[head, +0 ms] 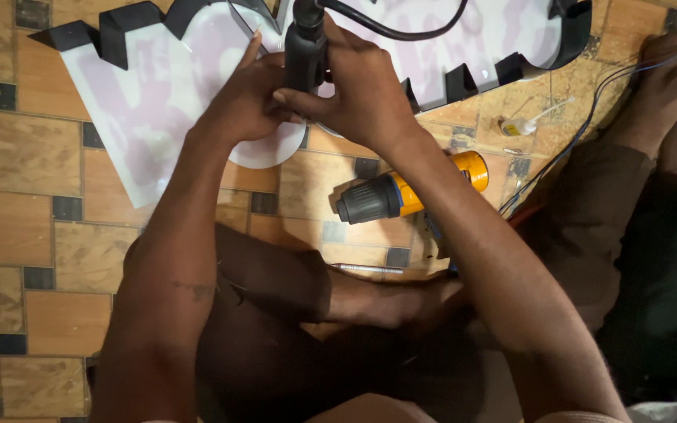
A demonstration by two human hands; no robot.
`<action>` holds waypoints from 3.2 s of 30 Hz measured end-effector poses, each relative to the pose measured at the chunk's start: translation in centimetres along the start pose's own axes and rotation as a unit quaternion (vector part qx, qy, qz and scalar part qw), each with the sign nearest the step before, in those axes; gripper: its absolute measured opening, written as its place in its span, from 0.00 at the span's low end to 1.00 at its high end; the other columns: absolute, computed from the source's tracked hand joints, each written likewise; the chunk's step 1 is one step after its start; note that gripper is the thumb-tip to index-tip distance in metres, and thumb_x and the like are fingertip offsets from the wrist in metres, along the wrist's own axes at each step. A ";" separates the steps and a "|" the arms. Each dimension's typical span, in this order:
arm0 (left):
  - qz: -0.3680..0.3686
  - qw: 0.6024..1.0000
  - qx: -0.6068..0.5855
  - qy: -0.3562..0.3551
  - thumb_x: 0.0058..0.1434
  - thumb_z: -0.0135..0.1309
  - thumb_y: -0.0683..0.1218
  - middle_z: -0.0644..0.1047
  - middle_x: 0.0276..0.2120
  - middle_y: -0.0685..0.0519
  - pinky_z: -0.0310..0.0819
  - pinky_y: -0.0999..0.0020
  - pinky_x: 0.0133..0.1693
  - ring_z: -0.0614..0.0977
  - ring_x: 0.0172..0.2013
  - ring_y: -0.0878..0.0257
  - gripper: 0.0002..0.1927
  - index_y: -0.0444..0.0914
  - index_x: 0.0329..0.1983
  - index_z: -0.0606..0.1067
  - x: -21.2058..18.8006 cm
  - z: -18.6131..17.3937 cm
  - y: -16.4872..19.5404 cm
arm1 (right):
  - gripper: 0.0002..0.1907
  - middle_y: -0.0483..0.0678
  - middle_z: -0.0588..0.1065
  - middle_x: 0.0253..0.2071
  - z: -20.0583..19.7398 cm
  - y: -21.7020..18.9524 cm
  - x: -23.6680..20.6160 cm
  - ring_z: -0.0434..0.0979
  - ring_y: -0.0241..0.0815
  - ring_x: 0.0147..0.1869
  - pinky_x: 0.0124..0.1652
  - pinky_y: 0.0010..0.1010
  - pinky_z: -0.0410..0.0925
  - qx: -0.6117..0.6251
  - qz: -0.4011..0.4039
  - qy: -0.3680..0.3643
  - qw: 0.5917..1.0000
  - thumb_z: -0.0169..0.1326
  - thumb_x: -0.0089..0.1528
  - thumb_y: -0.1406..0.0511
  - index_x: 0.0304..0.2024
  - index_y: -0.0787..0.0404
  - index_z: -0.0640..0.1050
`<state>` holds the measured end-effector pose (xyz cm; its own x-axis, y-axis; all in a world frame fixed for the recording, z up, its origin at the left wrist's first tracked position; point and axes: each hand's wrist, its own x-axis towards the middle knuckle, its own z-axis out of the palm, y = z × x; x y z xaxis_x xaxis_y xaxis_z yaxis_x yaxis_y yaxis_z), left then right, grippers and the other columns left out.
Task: The person applies a white vinyl decal to the face of large black 3D sign letters. They use a heat gun to warm the vinyl, then smooth and press it into place with their hands and a small tool. The person also uses a soldering iron to seal the edges of the vinyl to the letter contours.
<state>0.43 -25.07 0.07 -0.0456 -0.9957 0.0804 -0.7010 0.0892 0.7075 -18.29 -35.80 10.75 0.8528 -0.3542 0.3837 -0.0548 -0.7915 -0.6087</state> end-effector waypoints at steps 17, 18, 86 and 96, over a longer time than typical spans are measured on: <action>0.024 0.999 0.036 -0.012 0.56 0.65 0.47 0.78 0.57 0.52 0.33 0.37 0.71 0.69 0.67 0.52 0.25 0.44 0.58 0.77 0.2 -0.7 0.6 | 0.22 0.52 0.76 0.51 -0.3 -0.6 -0.7 0.84 0.46 0.51 0.53 0.31 0.80 0.081 0.020 -0.013 0.996 0.74 0.64 0.62 0.54 0.63 0.80; 0.025 0.998 0.047 -0.019 0.55 0.65 0.48 0.78 0.56 0.51 0.34 0.36 0.70 0.68 0.67 0.51 0.27 0.43 0.59 0.76 0.2 -0.6 0.5 | 0.22 0.52 0.76 0.50 -0.3 -0.5 -0.7 0.84 0.46 0.51 0.52 0.31 0.79 0.071 0.023 -0.011 0.997 0.75 0.63 0.62 0.52 0.65 0.79; 0.051 0.995 0.075 0.033 0.49 0.67 0.42 0.80 0.52 0.63 0.34 0.46 0.76 0.71 0.65 0.63 0.22 0.45 0.50 0.81 0.2 1.4 -1.3 | 0.24 0.53 0.80 0.42 0.4 -2.0 -0.3 0.86 0.43 0.46 0.47 0.31 0.80 0.001 0.105 -0.027 0.994 0.72 0.61 0.59 0.48 0.67 0.76; 0.037 0.992 0.117 -0.027 0.53 0.65 0.46 0.80 0.54 0.63 0.31 0.46 0.73 0.70 0.65 0.61 0.13 0.48 0.43 0.83 0.5 0.7 -0.4 | 0.25 0.55 0.79 0.42 0.7 -1.7 -0.8 0.86 0.46 0.46 0.48 0.33 0.80 -0.004 0.131 -0.011 0.991 0.72 0.60 0.58 0.48 0.69 0.78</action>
<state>0.23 -25.63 -0.66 -0.1363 -0.9872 0.0831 -0.8406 0.1597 0.5175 -18.50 -33.86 11.03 0.8197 -0.5372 0.1989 -0.2799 -0.6785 -0.6792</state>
